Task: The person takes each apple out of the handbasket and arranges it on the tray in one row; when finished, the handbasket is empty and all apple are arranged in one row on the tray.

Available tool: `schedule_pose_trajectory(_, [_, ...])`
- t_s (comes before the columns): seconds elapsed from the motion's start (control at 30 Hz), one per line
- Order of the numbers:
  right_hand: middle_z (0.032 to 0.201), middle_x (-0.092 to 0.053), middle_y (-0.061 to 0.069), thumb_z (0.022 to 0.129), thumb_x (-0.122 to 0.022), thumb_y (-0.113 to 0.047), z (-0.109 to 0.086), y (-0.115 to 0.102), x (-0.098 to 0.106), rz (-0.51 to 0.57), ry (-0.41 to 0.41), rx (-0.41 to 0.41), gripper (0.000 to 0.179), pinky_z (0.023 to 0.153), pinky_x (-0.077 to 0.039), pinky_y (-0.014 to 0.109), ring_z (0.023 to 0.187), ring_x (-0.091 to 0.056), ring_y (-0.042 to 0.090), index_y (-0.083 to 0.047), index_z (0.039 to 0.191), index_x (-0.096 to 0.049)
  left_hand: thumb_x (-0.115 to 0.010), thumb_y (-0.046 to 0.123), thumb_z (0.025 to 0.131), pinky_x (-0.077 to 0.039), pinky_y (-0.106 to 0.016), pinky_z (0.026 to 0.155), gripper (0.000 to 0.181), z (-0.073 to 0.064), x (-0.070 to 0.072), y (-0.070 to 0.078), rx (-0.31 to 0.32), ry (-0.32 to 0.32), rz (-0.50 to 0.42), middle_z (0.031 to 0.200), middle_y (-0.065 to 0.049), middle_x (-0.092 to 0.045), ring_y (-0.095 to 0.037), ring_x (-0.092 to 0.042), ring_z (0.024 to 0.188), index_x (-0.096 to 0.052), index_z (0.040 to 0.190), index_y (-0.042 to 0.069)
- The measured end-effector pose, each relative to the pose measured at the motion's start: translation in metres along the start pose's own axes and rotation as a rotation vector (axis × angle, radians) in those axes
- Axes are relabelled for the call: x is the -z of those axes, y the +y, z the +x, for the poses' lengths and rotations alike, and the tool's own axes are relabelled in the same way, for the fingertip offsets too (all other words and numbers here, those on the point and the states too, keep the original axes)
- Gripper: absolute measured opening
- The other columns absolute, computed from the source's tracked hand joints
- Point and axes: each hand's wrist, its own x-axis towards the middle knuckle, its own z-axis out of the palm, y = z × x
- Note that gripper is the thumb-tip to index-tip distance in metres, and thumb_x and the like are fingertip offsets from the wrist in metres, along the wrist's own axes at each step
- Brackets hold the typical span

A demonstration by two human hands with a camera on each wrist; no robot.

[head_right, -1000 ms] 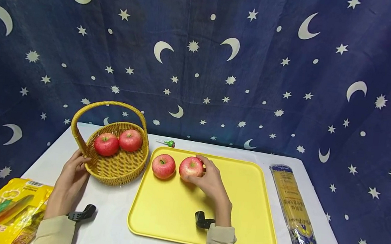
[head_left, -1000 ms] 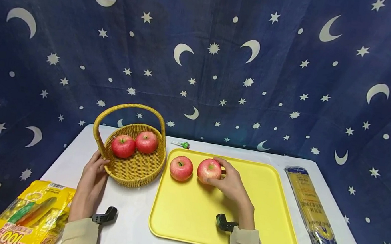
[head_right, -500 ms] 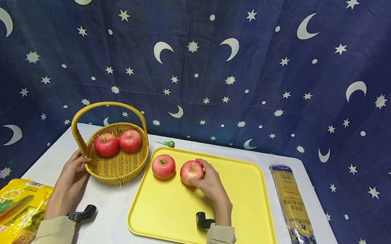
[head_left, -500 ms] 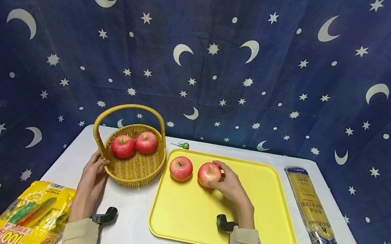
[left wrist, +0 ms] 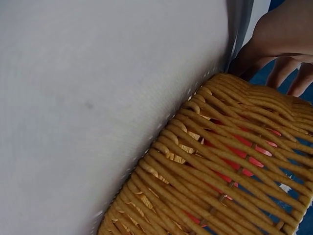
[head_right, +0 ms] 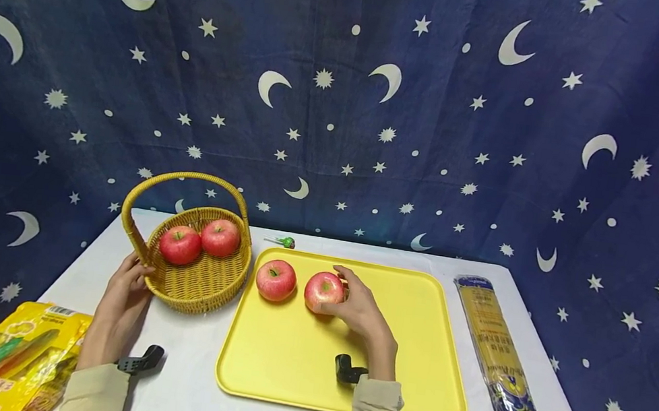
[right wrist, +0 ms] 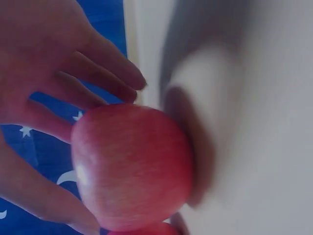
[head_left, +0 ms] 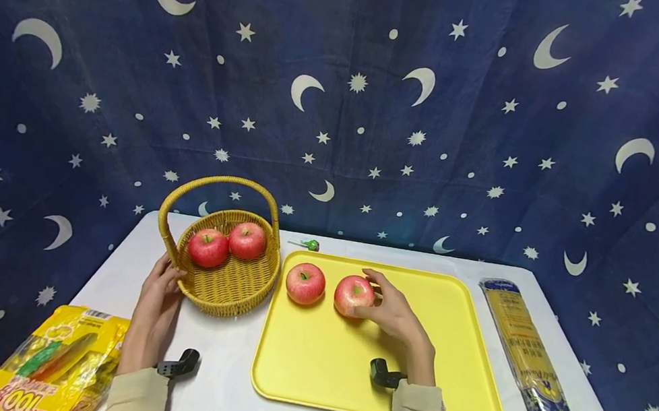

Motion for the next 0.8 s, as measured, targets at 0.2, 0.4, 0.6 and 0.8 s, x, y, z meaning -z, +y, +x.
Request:
schedule_pose_trajectory(0.2, [0.155,-0.048,0.014,0.086,-0.08,-0.025,0.0,-0.018,-0.002,-0.071,0.104,0.066,0.071,0.113,-0.042,0.059,0.14,-0.047,0.044,-0.018,0.15,-0.051,-0.041,0.003,0.106,-0.011,-0.035,0.129,0.07,0.002,-0.001,0.0,-0.002,-0.021,0.015,0.172,0.009,-0.017,-0.011,-0.021,0.153,-0.021,0.165,0.033])
schedule_pose_trajectory(0.4, [0.147,-0.056,0.008,0.084,-0.084,-0.027,0.015,-0.04,-0.019,-0.045,0.154,0.157,0.065,0.111,-0.046,0.054,0.135,-0.053,0.037,-0.02,0.143,-0.058,-0.042,0.003,0.106,-0.013,-0.034,0.129,0.07,0.002,0.001,0.0,-0.012,-0.018,0.023,0.172,0.009,-0.017,-0.011,-0.022,0.153,-0.021,0.165,0.034])
schedule_pose_trajectory(0.6, [0.138,-0.063,0.012,0.086,-0.083,-0.019,0.033,-0.051,-0.039,0.021,0.091,0.267,0.056,0.105,-0.052,0.05,0.123,-0.062,0.035,-0.012,0.137,-0.063,-0.041,0.003,0.106,-0.012,-0.034,0.129,0.069,0.001,0.003,0.0,-0.001,-0.028,0.013,0.172,0.011,-0.017,-0.009,-0.021,0.153,-0.021,0.165,0.034])
schedule_pose_trajectory(0.8, [0.136,-0.065,0.005,0.088,-0.081,-0.02,0.046,-0.066,-0.056,0.082,-0.024,0.294,0.052,0.106,-0.052,0.046,0.122,-0.064,0.032,-0.014,0.136,-0.064,-0.043,0.003,0.106,-0.012,-0.033,0.129,0.069,0.002,0.002,0.0,0.012,-0.026,0.009,0.172,0.011,-0.016,-0.01,-0.022,0.153,-0.022,0.165,0.034])
